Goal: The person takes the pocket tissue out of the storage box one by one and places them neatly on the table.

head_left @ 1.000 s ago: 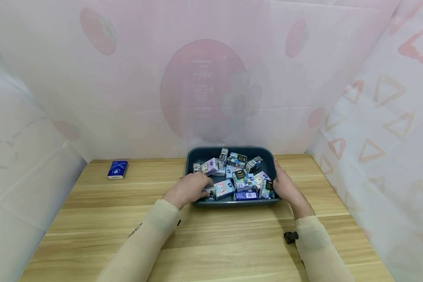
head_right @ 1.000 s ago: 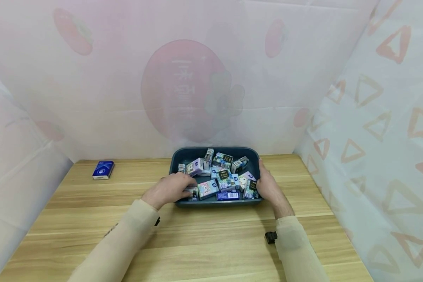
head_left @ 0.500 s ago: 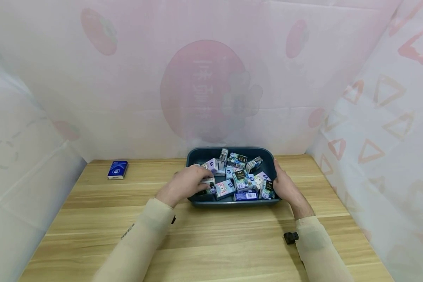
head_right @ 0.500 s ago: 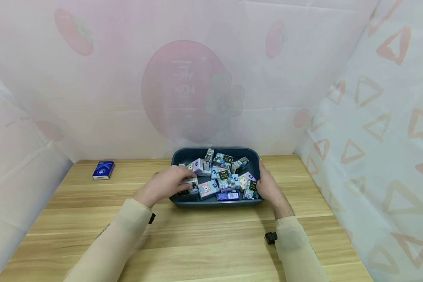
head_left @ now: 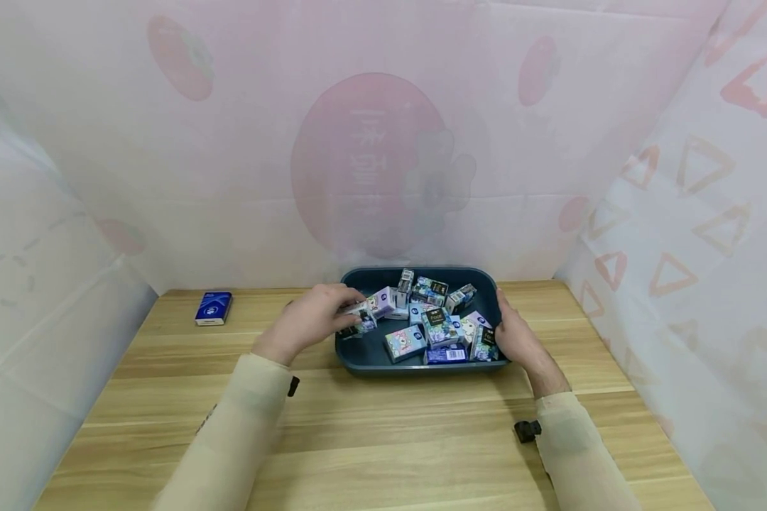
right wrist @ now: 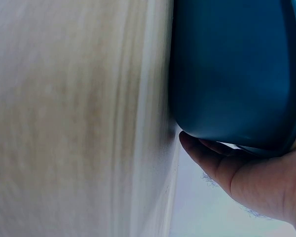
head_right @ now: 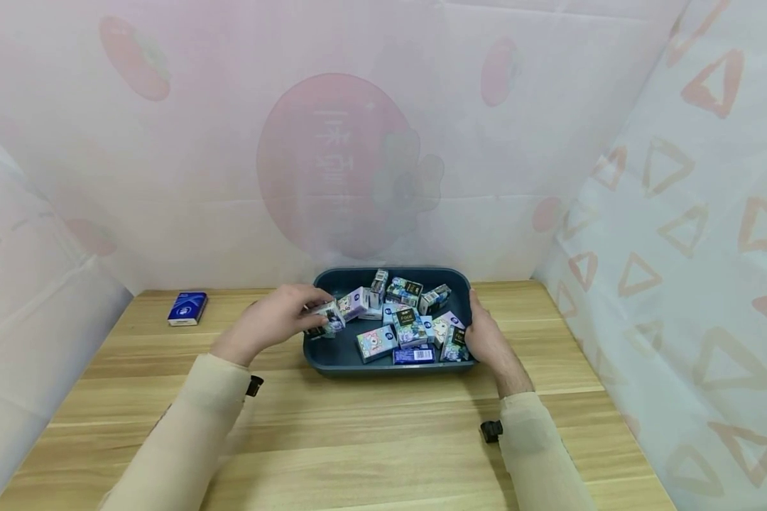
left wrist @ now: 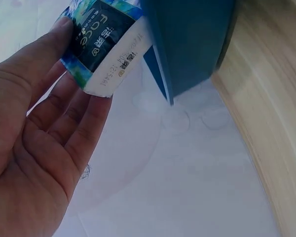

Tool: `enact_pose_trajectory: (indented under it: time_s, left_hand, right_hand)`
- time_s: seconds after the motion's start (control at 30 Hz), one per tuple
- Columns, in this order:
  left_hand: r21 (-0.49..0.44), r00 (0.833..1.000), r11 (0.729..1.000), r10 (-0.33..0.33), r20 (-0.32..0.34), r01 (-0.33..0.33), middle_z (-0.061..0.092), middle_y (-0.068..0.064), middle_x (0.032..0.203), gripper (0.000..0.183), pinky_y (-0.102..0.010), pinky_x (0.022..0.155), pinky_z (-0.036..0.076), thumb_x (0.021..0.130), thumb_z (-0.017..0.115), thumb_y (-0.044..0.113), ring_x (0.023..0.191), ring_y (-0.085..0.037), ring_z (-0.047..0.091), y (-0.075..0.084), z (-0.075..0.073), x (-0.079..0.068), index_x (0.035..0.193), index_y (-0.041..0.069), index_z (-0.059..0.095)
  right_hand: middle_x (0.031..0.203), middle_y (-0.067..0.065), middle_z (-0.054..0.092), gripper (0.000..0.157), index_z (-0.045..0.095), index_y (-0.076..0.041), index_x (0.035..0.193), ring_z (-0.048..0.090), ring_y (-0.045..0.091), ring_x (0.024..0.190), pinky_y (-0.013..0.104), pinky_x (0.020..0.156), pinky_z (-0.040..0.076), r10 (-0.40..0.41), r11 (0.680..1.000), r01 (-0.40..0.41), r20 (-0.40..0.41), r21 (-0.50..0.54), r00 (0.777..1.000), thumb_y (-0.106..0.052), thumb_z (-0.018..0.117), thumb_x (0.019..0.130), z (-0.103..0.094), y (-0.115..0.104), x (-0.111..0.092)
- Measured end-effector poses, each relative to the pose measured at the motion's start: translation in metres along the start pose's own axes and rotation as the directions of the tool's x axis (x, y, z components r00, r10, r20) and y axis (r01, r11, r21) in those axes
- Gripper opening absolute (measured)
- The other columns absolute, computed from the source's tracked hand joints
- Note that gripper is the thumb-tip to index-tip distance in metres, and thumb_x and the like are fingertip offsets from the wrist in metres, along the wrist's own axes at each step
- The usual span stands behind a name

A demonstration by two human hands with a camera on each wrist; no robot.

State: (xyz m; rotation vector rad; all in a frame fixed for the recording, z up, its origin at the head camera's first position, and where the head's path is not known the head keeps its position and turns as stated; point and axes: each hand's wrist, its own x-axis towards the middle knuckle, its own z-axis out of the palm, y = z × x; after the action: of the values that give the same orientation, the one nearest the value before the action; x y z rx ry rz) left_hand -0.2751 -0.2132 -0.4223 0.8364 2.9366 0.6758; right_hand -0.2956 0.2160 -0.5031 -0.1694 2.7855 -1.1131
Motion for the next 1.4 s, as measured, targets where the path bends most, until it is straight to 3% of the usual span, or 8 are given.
enact_pose_trajectory:
  time_s: [0.13, 0.3, 0.73, 1.07, 1.4]
  left_hand:
    - [-0.056, 0.999, 0.998, 0.007, -0.035, -0.009, 0.085, -0.012, 0.131, 0.037, -0.052, 0.105, 0.071, 0.112, 0.083, 0.02, 0.12, -0.029, 0.082, -0.011, -0.007, -0.003, 0.146, 0.005, 0.079]
    - [-0.117, 0.998, 0.993, -0.018, -0.06, 0.011, 0.084, -0.016, 0.137, 0.039, -0.058, 0.109, 0.069, 0.114, 0.081, 0.02, 0.126, -0.036, 0.082, -0.027, -0.015, -0.009, 0.149, 0.003, 0.077]
    - [-0.201, 0.98, 0.965, -0.188, -0.069, 0.171, 0.079, -0.026, 0.144, 0.046, -0.062, 0.11, 0.069, 0.117, 0.076, 0.021, 0.132, -0.045, 0.079, -0.067, -0.027, -0.022, 0.158, -0.001, 0.07]
    - [-0.226, 0.932, 0.92, -0.349, -0.102, 0.32, 0.076, -0.027, 0.149, 0.051, -0.067, 0.116, 0.064, 0.119, 0.073, 0.032, 0.139, -0.048, 0.075, -0.1, -0.026, -0.032, 0.16, 0.002, 0.067]
    - [-0.242, 0.863, 0.861, -0.487, -0.137, 0.447, 0.07, -0.029, 0.155, 0.058, -0.069, 0.119, 0.061, 0.121, 0.069, 0.037, 0.145, -0.051, 0.069, -0.128, -0.026, -0.046, 0.164, -0.001, 0.06]
  right_hand:
    - [0.193, 0.034, 0.006, 0.083, -0.004, 0.004, 0.185, 0.01, 0.055, 0.181, 0.069, 0.149, 0.007, 0.0, 1.0, 0.0, 0.0, -0.003, 1.0, 0.011, 0.032, 0.111, 0.0, -0.001, -0.001]
    - [0.194, 0.034, 0.006, 0.082, -0.004, 0.003, 0.185, 0.01, 0.055, 0.182, 0.069, 0.15, 0.008, 0.004, 1.0, -0.004, 0.0, 0.0, 1.0, 0.01, 0.031, 0.112, 0.001, -0.001, -0.001]
    - [0.193, 0.035, 0.005, 0.083, -0.004, 0.005, 0.185, 0.01, 0.056, 0.181, 0.07, 0.149, 0.008, -0.005, 1.0, 0.005, -0.001, -0.005, 1.0, 0.011, 0.032, 0.11, 0.0, 0.001, 0.0]
    - [0.193, 0.035, 0.005, 0.083, -0.004, 0.005, 0.185, 0.01, 0.057, 0.181, 0.07, 0.149, 0.009, -0.012, 1.0, 0.012, -0.002, 0.003, 1.0, 0.012, 0.032, 0.11, 0.0, 0.001, -0.002]
    - [0.194, 0.034, 0.003, 0.082, -0.003, 0.007, 0.184, 0.009, 0.056, 0.181, 0.07, 0.149, 0.009, -0.021, 1.0, 0.021, -0.004, 0.001, 1.0, 0.012, 0.032, 0.11, -0.001, -0.002, -0.002]
